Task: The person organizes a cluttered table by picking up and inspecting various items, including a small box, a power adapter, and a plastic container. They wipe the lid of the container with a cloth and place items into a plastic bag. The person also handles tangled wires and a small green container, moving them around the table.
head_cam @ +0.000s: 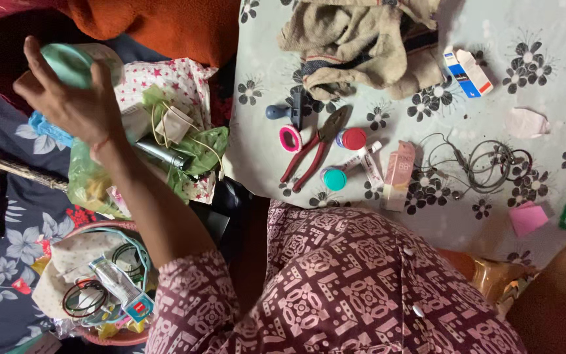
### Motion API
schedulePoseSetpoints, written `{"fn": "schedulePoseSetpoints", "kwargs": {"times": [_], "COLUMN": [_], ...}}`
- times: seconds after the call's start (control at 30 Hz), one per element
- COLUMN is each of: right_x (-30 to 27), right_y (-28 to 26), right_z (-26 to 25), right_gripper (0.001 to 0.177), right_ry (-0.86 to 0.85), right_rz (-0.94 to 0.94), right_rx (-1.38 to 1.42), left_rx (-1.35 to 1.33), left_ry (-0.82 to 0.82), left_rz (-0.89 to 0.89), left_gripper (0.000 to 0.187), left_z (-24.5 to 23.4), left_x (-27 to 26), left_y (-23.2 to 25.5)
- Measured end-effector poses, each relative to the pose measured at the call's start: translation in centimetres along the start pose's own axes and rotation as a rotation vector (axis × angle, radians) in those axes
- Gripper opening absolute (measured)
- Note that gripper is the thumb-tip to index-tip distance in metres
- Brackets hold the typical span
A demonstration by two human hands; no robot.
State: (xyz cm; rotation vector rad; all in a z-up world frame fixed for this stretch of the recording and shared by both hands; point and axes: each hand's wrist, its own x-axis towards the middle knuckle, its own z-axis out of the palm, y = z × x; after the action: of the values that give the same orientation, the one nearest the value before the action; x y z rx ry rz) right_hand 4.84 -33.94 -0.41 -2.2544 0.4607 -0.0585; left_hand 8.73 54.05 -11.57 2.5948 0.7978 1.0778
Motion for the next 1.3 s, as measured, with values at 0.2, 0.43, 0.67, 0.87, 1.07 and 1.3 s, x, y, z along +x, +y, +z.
{"fn": "schedulePoseSetpoints", "kwargs": {"times": [0.2,0.43,0.67,0.87,1.07,1.3], "right_x": [0.2,-4.2,-2.1,-2.1,-2.5,-3.0], "right_y": [-17.4,-21.4,-6.6,6.7,10.5,12.7], "right_z": [13.8,17.1,14.5,12.9,10.8,10.4], "right_gripper": [0.036,0.096,0.091,0.086,0.093,0.067], "right_ry": [-0.647,-0.747,-0.628,-0.546,-0.486,-0.523], "right_rz": [-0.727,-1.148,-1.020,-0.862,-0.833,-0.619], "right_rx": [0.155,-0.147,-0.175,-0.061,0.051,0.229], "left_rx": [-0.567,-0.776,-0.616,-0.451,-0.450,-0.241], "left_ry": [-0.456,-0.729,-0.911,-0.850,-0.890,-1.052], "left_rz": [0.393,1.003,1.095,1.214,1.181,1.080], "left_gripper": [0.073,0.083,0.083,0.070,0.062,0.072], "left_z": [-12.8,-13.2,-10.1,-7.9,-7.8,-7.3], "left_x": [-3.4,-15.3,-23.5,-31.5,-36.3,-39.3], "left_y": [16.9,35.1,42.9,48.5,51.0,53.8]}}
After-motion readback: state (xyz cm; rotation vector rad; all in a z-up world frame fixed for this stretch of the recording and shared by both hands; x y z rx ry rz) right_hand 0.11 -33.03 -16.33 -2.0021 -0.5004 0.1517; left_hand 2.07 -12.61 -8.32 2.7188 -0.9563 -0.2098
